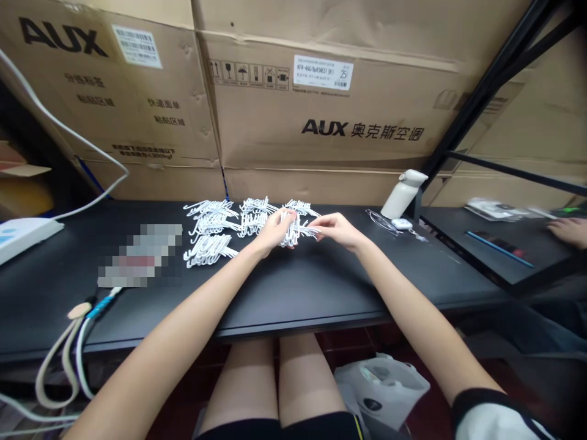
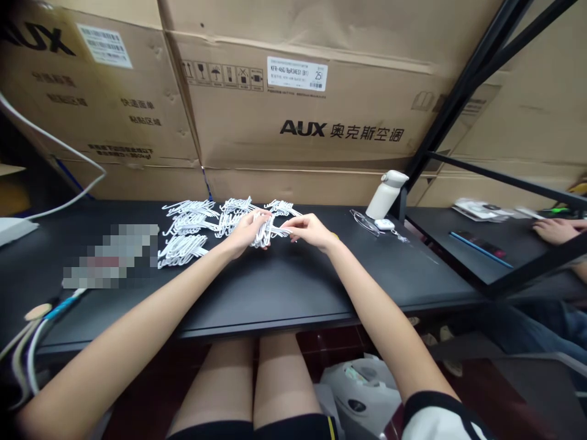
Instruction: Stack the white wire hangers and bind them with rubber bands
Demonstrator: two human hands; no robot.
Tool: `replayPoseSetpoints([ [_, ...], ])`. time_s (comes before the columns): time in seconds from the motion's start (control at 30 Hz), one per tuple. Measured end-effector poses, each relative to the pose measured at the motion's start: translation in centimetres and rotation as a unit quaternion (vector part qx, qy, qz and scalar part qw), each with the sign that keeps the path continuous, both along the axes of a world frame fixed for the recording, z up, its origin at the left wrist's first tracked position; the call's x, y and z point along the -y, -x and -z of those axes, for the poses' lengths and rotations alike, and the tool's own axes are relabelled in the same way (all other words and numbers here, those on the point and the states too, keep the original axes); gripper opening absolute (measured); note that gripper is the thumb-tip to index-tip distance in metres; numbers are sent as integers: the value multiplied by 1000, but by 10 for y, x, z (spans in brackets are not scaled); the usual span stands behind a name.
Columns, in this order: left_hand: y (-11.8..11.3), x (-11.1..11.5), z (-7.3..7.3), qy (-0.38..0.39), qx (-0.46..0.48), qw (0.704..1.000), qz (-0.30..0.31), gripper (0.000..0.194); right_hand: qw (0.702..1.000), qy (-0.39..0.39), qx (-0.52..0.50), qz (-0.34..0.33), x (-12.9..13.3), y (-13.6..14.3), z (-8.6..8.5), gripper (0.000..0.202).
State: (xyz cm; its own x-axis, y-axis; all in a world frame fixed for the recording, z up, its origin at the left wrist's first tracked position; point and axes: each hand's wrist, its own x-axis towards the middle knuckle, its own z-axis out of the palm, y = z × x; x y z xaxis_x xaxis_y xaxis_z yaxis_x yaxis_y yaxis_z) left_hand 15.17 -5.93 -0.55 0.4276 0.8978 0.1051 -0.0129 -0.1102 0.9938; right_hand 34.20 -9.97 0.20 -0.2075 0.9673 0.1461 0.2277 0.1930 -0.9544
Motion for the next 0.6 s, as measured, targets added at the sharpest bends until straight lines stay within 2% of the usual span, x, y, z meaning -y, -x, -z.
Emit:
replayPoseSetpoints([
  [0.13,-1,0,1,-6,13,1000,15,20,994,86,-61,0,0,-1,1,25],
  [0.37,-1,0,1,-25,27,999,15,17,980,141,-140,-5,-4,0,10,23],
  [0.5,-1,-2,4,-67,9,998,-7,18,988,107,-111,28,-3,5,8,25],
  [0.6,-1,-4,7,-70,11,997,-15,19,994,58,-94,26,-1,13,9,29],
])
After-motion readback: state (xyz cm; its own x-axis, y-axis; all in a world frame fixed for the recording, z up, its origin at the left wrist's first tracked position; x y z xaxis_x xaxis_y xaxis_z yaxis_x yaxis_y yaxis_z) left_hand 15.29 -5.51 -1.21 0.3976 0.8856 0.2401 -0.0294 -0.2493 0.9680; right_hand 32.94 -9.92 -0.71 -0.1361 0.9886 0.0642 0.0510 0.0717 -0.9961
